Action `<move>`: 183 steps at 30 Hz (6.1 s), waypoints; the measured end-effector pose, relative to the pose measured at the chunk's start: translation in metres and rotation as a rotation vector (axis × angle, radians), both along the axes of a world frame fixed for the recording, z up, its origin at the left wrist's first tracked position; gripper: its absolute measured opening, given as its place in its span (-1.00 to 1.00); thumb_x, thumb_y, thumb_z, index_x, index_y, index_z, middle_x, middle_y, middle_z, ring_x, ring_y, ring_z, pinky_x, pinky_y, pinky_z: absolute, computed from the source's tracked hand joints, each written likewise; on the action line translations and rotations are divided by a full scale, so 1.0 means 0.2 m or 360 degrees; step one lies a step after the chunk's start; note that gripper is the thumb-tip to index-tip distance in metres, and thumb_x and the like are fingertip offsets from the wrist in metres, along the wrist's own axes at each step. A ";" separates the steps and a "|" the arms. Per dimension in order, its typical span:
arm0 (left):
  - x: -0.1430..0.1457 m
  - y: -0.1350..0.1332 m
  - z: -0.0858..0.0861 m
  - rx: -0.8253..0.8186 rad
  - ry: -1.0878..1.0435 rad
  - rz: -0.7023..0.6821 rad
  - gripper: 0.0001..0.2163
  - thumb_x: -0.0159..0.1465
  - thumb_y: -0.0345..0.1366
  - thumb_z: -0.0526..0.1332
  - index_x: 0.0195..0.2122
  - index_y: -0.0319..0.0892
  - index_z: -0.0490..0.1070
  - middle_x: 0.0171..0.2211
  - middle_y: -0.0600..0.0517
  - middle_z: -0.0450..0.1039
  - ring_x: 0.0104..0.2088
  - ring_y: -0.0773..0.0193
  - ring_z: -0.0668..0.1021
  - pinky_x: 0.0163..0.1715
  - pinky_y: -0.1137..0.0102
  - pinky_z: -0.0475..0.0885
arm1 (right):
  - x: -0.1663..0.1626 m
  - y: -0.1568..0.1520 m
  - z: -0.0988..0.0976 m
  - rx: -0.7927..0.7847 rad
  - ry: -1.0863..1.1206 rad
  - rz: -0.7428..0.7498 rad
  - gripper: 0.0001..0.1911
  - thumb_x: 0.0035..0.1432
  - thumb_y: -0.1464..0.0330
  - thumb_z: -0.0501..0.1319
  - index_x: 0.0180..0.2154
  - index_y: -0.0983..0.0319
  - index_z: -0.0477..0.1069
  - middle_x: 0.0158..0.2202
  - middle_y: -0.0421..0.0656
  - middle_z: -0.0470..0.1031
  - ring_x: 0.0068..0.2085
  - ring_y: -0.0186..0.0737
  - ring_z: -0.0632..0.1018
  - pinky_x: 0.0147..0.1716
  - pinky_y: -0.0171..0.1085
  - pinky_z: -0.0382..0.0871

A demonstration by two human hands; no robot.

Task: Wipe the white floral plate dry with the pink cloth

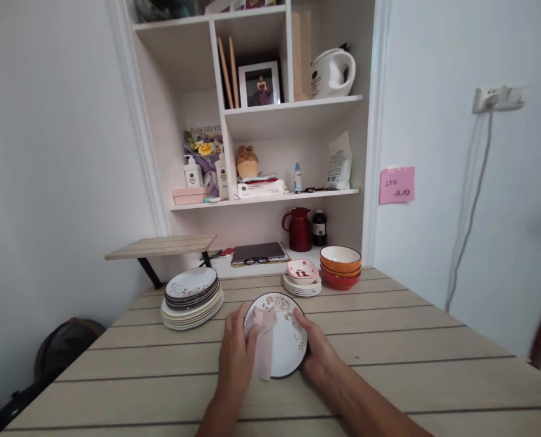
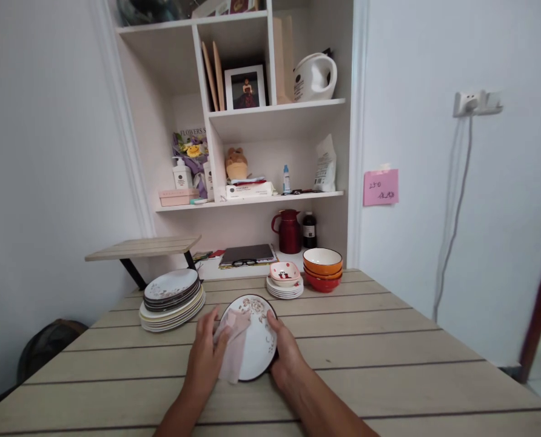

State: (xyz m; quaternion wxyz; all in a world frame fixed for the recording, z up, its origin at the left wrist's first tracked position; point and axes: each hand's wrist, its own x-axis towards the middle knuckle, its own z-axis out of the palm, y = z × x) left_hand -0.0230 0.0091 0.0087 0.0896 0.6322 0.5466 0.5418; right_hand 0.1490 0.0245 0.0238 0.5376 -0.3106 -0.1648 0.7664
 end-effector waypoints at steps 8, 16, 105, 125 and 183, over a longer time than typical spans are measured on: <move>-0.02 -0.01 0.03 0.0404 0.0447 0.0373 -0.67 0.34 -0.24 0.03 0.10 -0.07 0.38 0.02 -0.14 0.26 -0.02 0.09 0.45 -0.01 0.07 0.42 | 0.01 0.00 0.00 -0.0029 0.0095 0.0103 -0.50 0.12 0.19 0.23 0.02 0.38 0.42 -0.30 0.04 0.66 -0.17 -0.03 0.64 0.00 -0.10 0.40; 0.07 -0.05 -0.02 0.0119 0.0928 -0.0025 -0.69 0.24 -0.34 0.14 0.00 -0.03 0.48 0.08 -0.10 0.41 0.08 0.05 0.45 0.07 0.08 0.39 | 0.01 0.03 -0.02 -0.0018 0.0114 0.0090 -0.57 0.14 0.17 0.20 -0.10 0.36 0.48 -0.32 0.03 0.66 -0.21 -0.02 0.64 -0.03 -0.08 0.41; 0.09 -0.05 -0.03 -0.0398 0.1073 0.0265 -0.46 0.27 -0.52 0.05 0.17 0.24 0.30 0.22 0.08 0.26 0.11 0.14 0.39 0.11 0.28 0.29 | 0.01 0.03 -0.07 0.0220 -0.0087 -0.0040 -0.62 -0.04 0.27 0.36 -0.15 0.26 0.44 -0.36 -0.05 0.66 -0.34 -0.04 0.64 -0.21 -0.11 0.47; 0.10 -0.09 0.03 -0.0617 0.1067 0.0401 -0.50 0.30 -0.49 -0.01 0.22 0.08 0.25 0.09 -0.05 0.34 -0.02 0.18 0.49 -0.05 0.37 0.32 | 0.01 0.02 -0.06 0.0176 -0.0189 -0.0011 -0.67 -0.03 0.24 0.35 -0.22 0.27 0.43 -0.40 -0.06 0.66 -0.38 -0.06 0.64 -0.24 -0.13 0.48; 0.09 -0.08 0.05 -0.0700 0.1121 0.0554 -0.52 0.33 -0.47 -0.05 0.22 0.07 0.25 0.01 -0.06 0.41 -0.07 0.17 0.51 -0.11 0.34 0.33 | -0.02 -0.03 -0.01 0.0291 -0.0334 -0.0086 -0.67 -0.06 0.28 0.34 -0.22 0.29 0.44 -0.43 -0.07 0.65 -0.41 -0.09 0.62 -0.31 -0.17 0.47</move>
